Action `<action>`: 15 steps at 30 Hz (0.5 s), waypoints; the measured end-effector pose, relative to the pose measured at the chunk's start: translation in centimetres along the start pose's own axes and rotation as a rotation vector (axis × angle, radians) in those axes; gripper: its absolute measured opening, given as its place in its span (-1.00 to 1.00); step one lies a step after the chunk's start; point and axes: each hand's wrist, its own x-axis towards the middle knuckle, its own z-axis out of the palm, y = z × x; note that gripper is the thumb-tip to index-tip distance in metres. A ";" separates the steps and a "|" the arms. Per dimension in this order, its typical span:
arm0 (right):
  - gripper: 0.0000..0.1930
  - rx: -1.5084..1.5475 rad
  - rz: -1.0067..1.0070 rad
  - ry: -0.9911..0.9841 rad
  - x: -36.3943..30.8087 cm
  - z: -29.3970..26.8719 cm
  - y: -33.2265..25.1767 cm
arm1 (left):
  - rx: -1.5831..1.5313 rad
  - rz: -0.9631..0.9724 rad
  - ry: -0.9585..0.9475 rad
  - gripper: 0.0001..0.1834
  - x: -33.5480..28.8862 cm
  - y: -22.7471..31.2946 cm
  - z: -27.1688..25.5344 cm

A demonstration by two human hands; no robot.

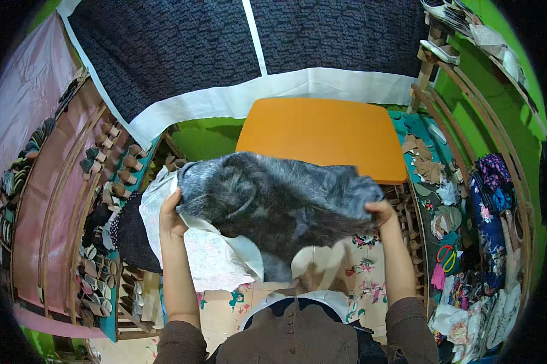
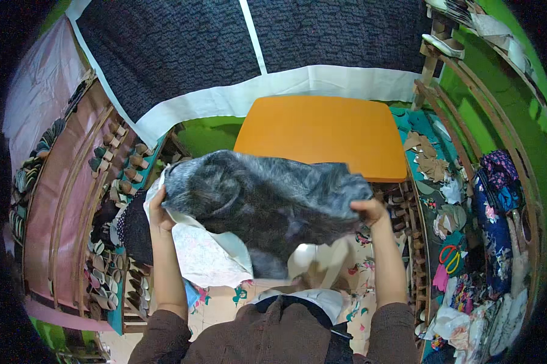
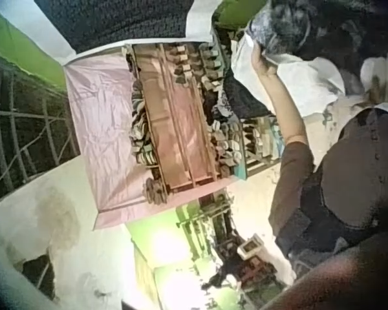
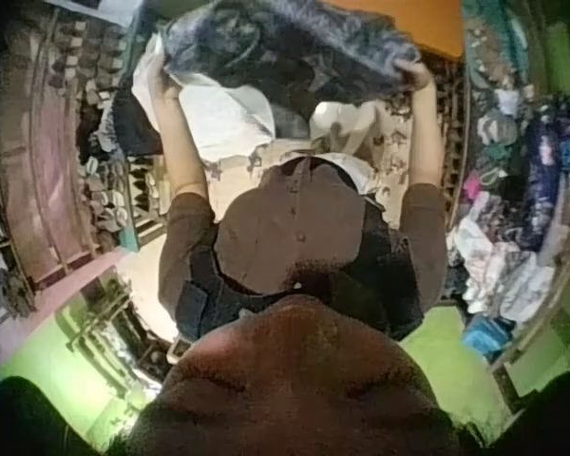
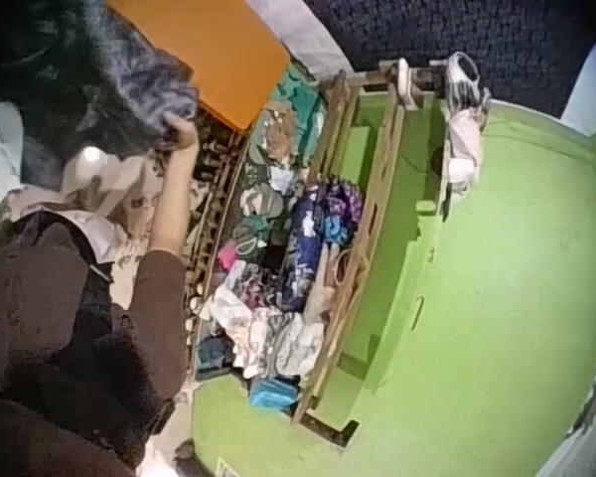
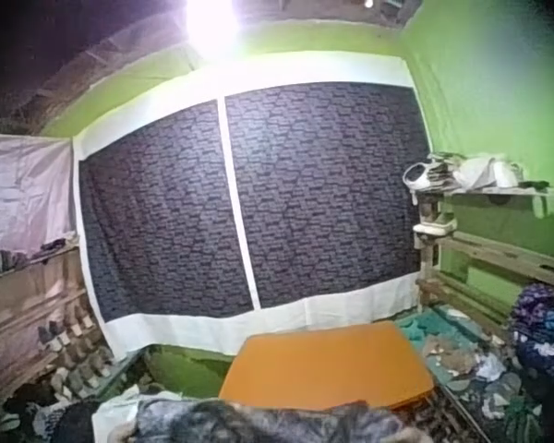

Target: Folding various pieces of fabric and placing them onto a shelf.

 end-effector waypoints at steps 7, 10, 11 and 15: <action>-0.67 0.404 -0.215 0.045 -0.2 -2.9 -9.8 | 0.277 -0.286 0.008 -0.53 3.3 -3.3 -2.5; -0.68 0.399 -0.196 0.097 -0.8 -4.4 -11.7 | 0.126 -0.434 0.235 -0.70 5.2 -6.2 -3.8; -0.69 0.419 -0.187 0.036 -1.1 -4.0 -12.1 | 0.099 -0.321 0.217 -0.76 5.3 -7.0 -4.2; -0.69 0.209 0.030 0.206 -2.4 -1.9 -11.4 | 0.157 -0.263 0.242 -0.69 6.4 -7.9 -4.8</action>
